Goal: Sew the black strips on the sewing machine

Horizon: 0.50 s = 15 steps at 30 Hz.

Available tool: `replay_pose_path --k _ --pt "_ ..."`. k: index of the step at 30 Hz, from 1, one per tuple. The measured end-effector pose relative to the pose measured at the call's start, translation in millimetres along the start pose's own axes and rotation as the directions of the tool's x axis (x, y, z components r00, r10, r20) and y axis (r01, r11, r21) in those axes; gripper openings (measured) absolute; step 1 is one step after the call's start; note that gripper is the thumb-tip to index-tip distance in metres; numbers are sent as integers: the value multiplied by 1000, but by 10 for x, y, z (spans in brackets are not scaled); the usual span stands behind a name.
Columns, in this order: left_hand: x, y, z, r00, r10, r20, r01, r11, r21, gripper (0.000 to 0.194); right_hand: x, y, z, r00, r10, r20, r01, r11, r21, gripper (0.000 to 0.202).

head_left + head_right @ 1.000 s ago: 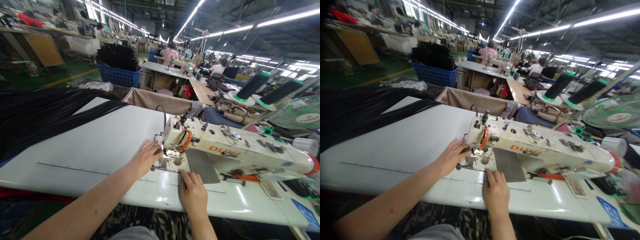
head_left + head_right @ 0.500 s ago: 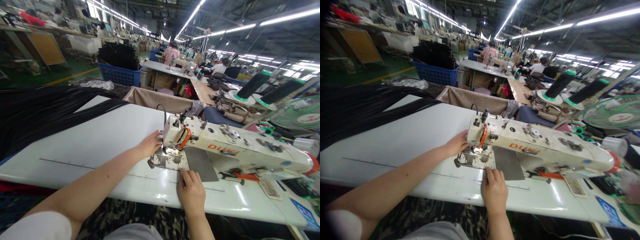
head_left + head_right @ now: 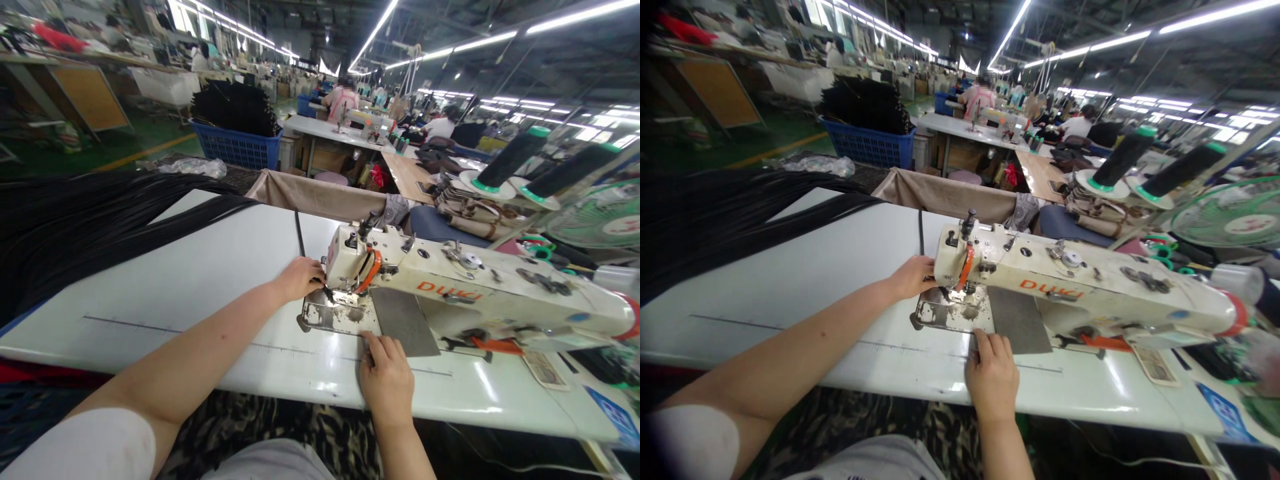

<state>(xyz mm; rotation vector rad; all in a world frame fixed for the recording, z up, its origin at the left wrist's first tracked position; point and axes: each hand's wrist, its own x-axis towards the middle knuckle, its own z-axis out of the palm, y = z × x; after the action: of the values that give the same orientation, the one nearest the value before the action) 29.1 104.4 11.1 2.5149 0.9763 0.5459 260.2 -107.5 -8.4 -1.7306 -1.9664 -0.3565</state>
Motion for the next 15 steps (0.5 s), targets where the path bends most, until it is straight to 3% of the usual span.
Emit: replay_pose_path --k 9,15 --pt "-141 93 -51 993 -106 47 109 992 -60 9 -3 -11 9 1000 22 -3 -22 1000 9 40" --pt "-377 287 65 975 -220 3 219 971 -92 12 -6 -21 2 999 40 6 -40 999 14 42"
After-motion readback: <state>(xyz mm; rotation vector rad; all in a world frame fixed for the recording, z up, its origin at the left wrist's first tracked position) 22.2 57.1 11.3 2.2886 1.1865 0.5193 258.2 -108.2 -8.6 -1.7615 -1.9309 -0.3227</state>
